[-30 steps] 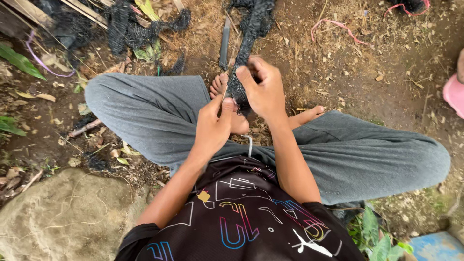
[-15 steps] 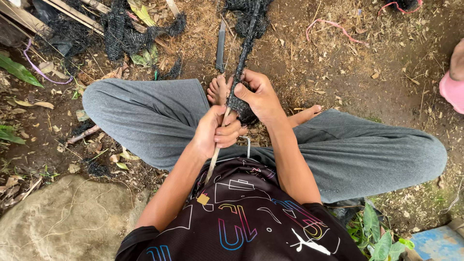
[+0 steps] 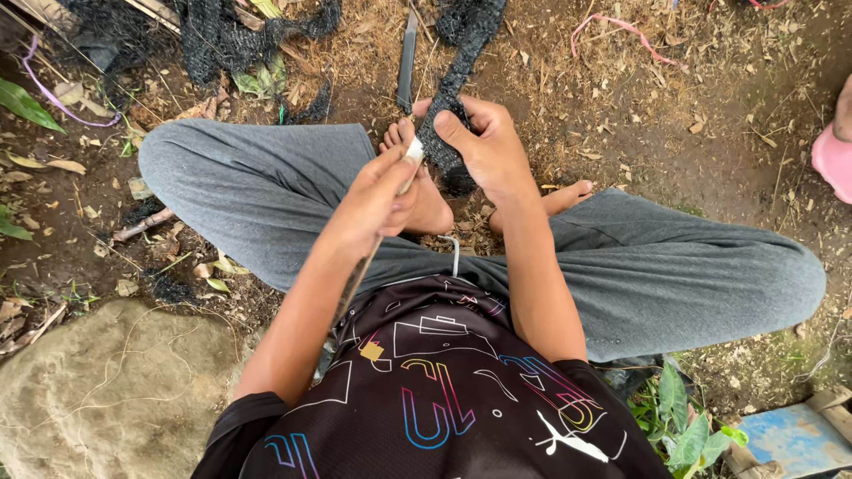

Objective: The person sits cross-legged on the ground and uses a thin stick to weave and tighten a black net. They repeatedly pull and adjust the net strands, then use a knife to cut a section of the net.

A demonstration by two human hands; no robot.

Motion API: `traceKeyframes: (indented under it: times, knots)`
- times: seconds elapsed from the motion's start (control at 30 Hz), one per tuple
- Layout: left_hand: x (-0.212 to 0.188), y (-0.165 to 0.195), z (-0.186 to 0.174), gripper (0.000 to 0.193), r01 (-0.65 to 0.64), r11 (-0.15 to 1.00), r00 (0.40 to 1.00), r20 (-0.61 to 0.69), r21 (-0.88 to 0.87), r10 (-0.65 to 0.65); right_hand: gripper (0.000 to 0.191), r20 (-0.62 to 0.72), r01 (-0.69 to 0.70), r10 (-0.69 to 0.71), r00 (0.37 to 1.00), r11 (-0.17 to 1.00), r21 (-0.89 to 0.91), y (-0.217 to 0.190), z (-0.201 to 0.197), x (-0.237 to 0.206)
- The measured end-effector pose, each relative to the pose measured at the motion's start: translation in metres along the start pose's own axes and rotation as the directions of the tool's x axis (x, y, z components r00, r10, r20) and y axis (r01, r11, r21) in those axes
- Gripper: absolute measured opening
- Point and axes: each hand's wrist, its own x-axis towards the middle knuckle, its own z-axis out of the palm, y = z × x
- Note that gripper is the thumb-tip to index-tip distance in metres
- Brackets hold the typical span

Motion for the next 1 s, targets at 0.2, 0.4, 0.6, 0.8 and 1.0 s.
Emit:
traceKeyframes:
  times: [0.2, 0.4, 0.6, 0.8, 1.0]
  knots:
    - [0.013, 0.001, -0.019, 0.037, 0.192, 0.949, 0.902, 0.426, -0.252, -0.069, 0.038, 0.075, 0.142, -0.146, 0.986, 0.988, 0.064, 0.005, -0.005, 0.003]
    - [0.008, -0.018, 0.006, 0.039, -0.488, 0.706, 0.840, 0.058, 0.514, 0.539, 0.042, -0.089, 0.123, -0.154, 0.984, 0.950, -0.289, -0.005, -0.006, 0.014]
    - [0.004, -0.017, 0.022, 0.040, -0.413, 0.809, 0.850, -0.142, 0.418, 0.507, 0.051, 0.040, 0.217, -0.215, 0.976, 0.924, -0.315, -0.019, 0.004, 0.005]
    - [-0.003, 0.011, 0.006, 0.041, -0.011, 1.000, 1.000, 0.025, -0.025, 0.012, 0.059, 0.155, 0.126, -0.106, 0.982, 0.984, -0.124, -0.026, -0.007, 0.005]
    - [-0.004, 0.017, 0.009, 0.046, 0.074, 0.991, 0.951, 0.306, -0.110, -0.037, 0.049, 0.184, 0.172, -0.166, 0.969, 0.985, -0.021, -0.021, -0.017, 0.001]
